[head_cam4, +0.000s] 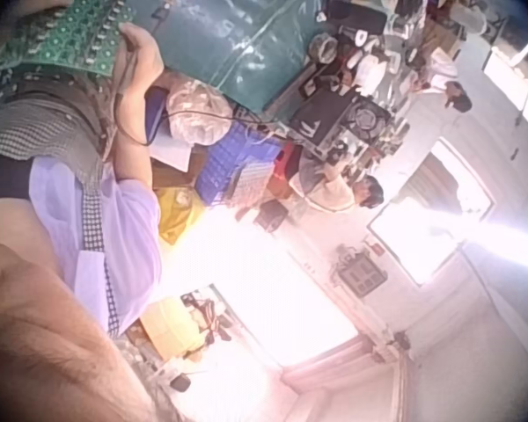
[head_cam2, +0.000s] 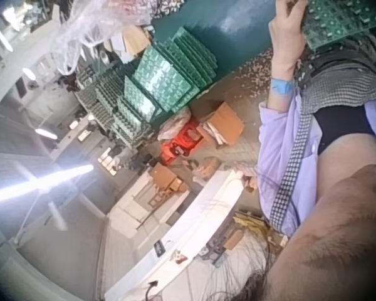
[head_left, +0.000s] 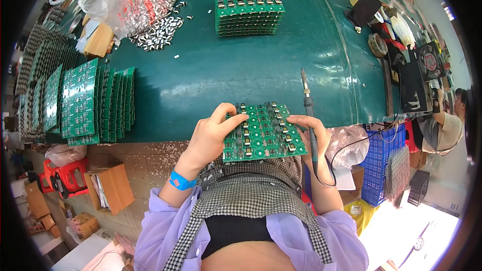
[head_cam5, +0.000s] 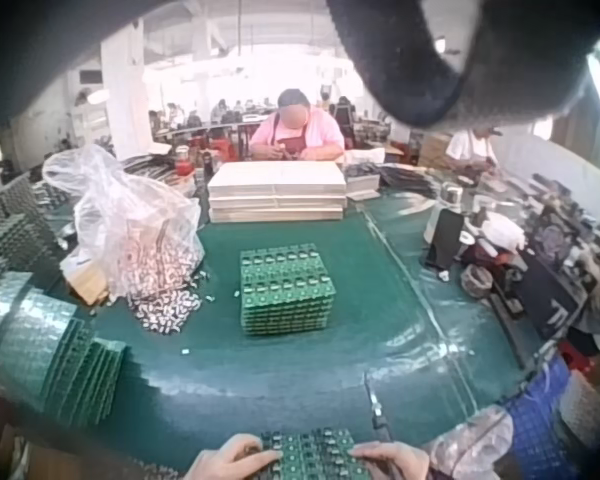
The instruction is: The person solders electronic components onto circuit boards using a soldering iron, turning and handling the boards by hand.
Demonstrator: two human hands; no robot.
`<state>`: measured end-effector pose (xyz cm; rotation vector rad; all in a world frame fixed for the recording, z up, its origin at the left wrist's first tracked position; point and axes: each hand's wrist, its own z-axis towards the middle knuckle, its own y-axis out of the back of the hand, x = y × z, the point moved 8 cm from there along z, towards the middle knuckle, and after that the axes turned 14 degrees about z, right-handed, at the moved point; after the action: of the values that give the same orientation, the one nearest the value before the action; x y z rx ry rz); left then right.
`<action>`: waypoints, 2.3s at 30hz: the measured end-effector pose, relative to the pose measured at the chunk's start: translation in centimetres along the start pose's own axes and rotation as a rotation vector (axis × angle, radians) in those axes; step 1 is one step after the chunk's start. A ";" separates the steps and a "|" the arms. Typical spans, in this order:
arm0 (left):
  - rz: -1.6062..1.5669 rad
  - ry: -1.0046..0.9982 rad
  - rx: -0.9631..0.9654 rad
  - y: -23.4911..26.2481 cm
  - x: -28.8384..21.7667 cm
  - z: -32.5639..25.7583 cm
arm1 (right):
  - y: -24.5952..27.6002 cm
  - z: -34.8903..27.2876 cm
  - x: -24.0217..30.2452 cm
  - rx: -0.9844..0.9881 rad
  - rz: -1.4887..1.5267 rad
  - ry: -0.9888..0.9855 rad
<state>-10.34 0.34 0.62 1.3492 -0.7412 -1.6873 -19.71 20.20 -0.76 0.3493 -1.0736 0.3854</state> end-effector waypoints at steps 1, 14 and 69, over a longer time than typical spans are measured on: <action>-0.007 0.002 0.007 -0.1 -0.1 0.1 | 0.1 0.0 0.0 -0.004 -0.006 -0.001; -0.147 0.071 -0.269 2.1 2.0 -2.3 | -0.3 1.1 0.5 0.016 0.012 -0.012; -0.109 0.073 -0.380 2.9 1.4 -3.0 | -0.5 1.6 2.7 0.168 0.074 0.080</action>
<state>-6.86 -2.09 1.68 1.1902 -0.2875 -1.7470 -19.60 19.42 2.33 0.4404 -0.9805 0.5530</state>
